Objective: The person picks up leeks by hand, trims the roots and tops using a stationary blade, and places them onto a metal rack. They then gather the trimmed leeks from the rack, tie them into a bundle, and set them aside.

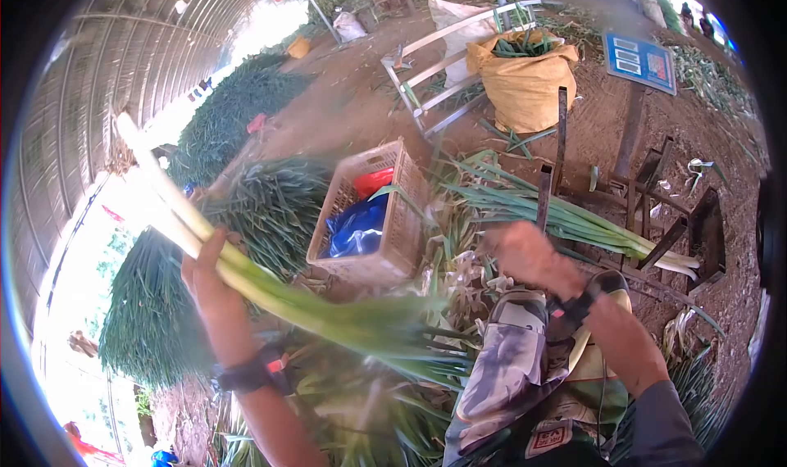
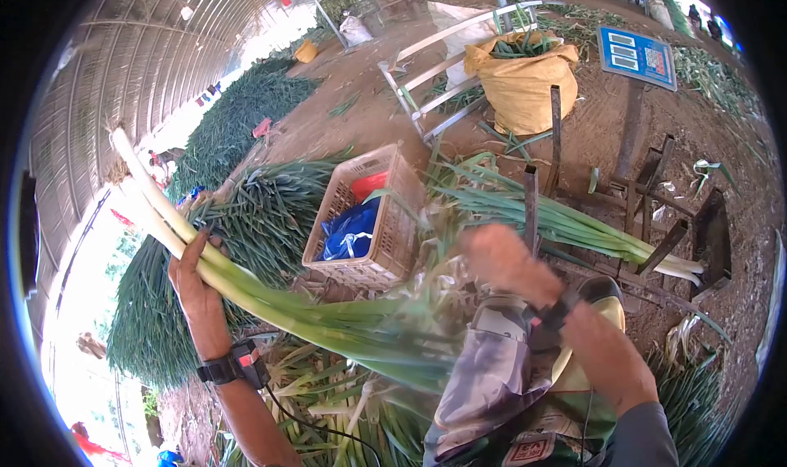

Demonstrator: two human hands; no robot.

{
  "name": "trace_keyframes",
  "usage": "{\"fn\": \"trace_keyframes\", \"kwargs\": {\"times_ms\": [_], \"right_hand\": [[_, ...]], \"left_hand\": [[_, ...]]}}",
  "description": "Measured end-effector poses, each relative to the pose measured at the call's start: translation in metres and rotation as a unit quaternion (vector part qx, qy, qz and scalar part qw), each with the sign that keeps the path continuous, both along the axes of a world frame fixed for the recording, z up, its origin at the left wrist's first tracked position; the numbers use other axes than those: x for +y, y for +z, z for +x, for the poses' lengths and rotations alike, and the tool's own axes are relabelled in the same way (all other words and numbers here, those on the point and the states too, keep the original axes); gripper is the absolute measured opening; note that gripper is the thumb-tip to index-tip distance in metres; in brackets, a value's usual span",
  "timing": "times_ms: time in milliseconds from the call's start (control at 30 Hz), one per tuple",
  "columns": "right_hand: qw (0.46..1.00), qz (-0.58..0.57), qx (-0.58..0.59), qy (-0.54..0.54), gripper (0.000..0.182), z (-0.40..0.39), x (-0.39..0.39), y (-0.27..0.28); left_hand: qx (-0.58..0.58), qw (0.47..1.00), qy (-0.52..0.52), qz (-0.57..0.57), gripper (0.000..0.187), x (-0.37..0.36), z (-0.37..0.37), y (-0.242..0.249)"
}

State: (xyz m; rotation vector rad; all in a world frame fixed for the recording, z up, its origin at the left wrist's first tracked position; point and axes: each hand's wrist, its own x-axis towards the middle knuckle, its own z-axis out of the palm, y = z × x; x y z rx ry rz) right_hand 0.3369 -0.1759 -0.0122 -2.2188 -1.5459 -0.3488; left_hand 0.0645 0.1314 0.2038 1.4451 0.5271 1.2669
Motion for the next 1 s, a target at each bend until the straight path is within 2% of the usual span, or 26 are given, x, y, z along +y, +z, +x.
{"fn": "trace_keyframes", "kwargs": {"times_ms": [33,67,100,167,200,300,333,433,467,500,567,667,767,800,900,1000], "right_hand": [[0.999,0.04,0.013,-0.03,0.009,0.018,-0.005,0.006],[0.986,0.127,0.105,-0.039,0.011,0.034,-0.012,0.011],[0.956,0.211,0.197,-0.048,0.015,0.044,-0.019,0.016],[0.895,0.292,0.332,-0.057,0.019,0.033,-0.029,0.063],[0.854,0.33,0.397,-0.062,0.021,0.027,-0.036,0.082],[0.779,0.384,0.489,-0.083,0.024,0.03,-0.047,0.101],[0.763,0.399,0.507,-0.047,0.022,0.029,-0.044,0.1],[0.907,0.238,0.347,-0.036,0.015,0.001,-0.025,0.087],[0.95,0.182,0.247,0.049,0.017,-0.001,-0.015,0.064],[0.973,0.121,0.142,0.133,0.023,-0.003,-0.009,0.043],[0.985,-0.069,0.131,0.084,0.031,-0.035,-0.008,0.05],[0.972,-0.077,0.153,0.158,0.031,-0.061,0.007,0.031],[0.962,-0.064,0.198,0.176,0.031,-0.082,0.026,0.035],[0.967,-0.003,0.177,0.185,0.032,-0.087,0.038,0.018],[0.947,0.124,0.211,0.207,0.031,-0.105,0.056,0.026],[0.936,0.209,0.166,0.231,0.032,-0.116,0.072,0.04]], "left_hand": [[-0.006,1.0,0.009,0.006,0.028,-0.001,-0.002,-0.001],[-0.011,1.0,0.018,0.012,0.028,-0.002,-0.004,-0.002],[-0.016,0.999,0.027,0.017,0.028,-0.004,-0.007,-0.003],[0.024,0.999,0.04,0.025,0.029,-0.006,-0.012,-0.004],[0.028,0.998,0.053,0.007,0.029,-0.006,-0.012,-0.004],[0.031,0.998,0.054,-0.001,0.029,-0.007,-0.015,-0.008],[0.029,0.998,0.048,0.006,0.03,-0.004,-0.016,-0.012],[0.012,1.0,0.003,0.0,0.031,0.004,-0.014,-0.024],[0.025,1.0,-0.017,0.001,0.031,0.007,-0.015,-0.026],[0.021,1.0,-0.018,0.003,0.03,0.003,-0.013,-0.026],[0.014,1.0,-0.025,0.003,0.029,-0.011,-0.004,-0.025],[0.005,0.998,-0.053,-0.024,0.029,-0.014,0.004,-0.025],[0.026,0.998,-0.056,-0.017,0.029,-0.031,0.009,-0.015],[0.024,0.997,-0.064,-0.016,0.031,-0.039,0.011,-0.013],[0.015,0.997,-0.071,-0.005,0.035,-0.051,0.02,-0.014],[0.033,0.996,-0.08,0.001,0.032,-0.05,0.025,-0.02]]}}
